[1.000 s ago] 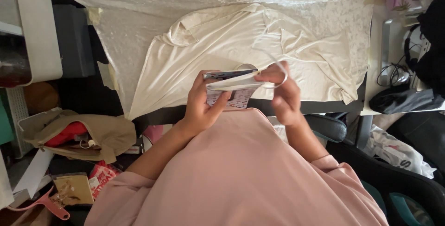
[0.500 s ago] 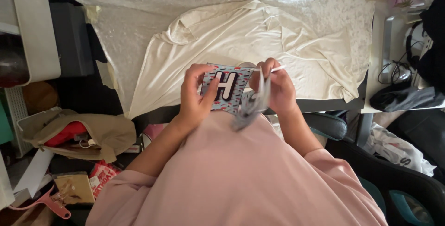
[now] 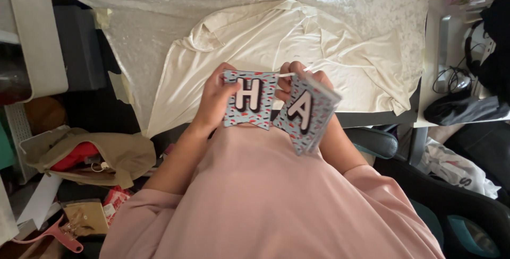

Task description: Fold and organize individual segments of a paper birthday banner.

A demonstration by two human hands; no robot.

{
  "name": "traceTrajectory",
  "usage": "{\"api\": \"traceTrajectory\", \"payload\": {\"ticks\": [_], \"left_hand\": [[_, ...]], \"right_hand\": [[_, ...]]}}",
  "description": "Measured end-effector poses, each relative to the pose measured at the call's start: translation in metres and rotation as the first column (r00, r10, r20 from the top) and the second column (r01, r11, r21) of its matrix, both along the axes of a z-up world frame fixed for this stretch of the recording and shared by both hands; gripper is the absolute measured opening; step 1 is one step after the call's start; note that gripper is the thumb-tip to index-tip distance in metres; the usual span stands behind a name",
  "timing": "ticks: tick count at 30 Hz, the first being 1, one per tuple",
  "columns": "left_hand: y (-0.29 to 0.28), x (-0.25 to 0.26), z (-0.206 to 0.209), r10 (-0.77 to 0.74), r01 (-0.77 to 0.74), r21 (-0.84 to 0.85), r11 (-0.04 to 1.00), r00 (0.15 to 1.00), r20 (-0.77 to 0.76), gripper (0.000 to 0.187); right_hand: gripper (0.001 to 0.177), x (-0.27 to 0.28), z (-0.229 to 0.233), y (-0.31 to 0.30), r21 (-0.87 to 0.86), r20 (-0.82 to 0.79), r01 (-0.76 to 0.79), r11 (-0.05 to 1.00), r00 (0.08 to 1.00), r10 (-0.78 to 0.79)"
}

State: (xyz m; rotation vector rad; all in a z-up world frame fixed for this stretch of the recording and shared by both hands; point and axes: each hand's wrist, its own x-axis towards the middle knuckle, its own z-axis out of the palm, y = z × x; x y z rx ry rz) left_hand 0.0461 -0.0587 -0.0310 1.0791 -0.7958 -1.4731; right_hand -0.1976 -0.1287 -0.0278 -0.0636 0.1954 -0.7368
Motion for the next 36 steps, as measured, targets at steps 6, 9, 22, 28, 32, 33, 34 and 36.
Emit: {"api": "traceTrajectory", "payload": {"ticks": [6,9,22,28,32,33,34,36], "left_hand": [[0.001,0.024,-0.021,0.065,-0.059,-0.058,0.997,0.993,0.102,0.020],[0.000,0.038,-0.042,0.115,-0.110,-0.041,0.993,0.984,0.136,0.020],[0.012,0.097,-0.107,0.254,-0.239,-0.087,0.967,0.928,0.272,0.024],[-0.008,0.084,-0.115,0.098,-0.088,-0.072,0.994,0.347,0.933,0.046],[-0.044,0.037,-0.108,0.192,0.230,-0.308,0.923,0.418,0.888,0.051],[-0.053,0.024,-0.110,0.092,0.352,-0.289,0.890,0.483,0.871,0.043],[-0.062,0.012,-0.111,0.087,0.352,-0.286,0.891,0.485,0.870,0.043],[-0.083,-0.013,-0.113,-0.069,0.510,-0.252,0.823,0.529,0.846,0.041]], "right_hand": [[0.015,0.005,0.022,0.009,-0.340,-0.351,0.077,0.937,0.914,-0.202],[0.017,0.001,0.014,-0.003,-0.509,-0.495,-0.020,0.860,0.825,-0.274],[0.010,-0.045,-0.069,-0.037,-0.436,-0.725,-0.082,0.896,0.622,-0.296],[0.005,-0.060,-0.147,-0.051,-0.540,-0.833,-0.220,0.813,0.278,-0.478],[0.005,-0.063,-0.159,-0.056,-0.494,-0.864,-0.187,0.849,0.209,-0.457],[0.005,-0.064,-0.161,-0.057,-0.493,-0.868,-0.200,0.847,0.179,-0.463],[0.005,-0.065,-0.163,-0.056,-0.489,-0.870,-0.200,0.849,0.176,-0.460],[0.005,-0.070,-0.169,-0.057,-0.506,-0.854,-0.179,0.844,0.238,-0.462]]}}
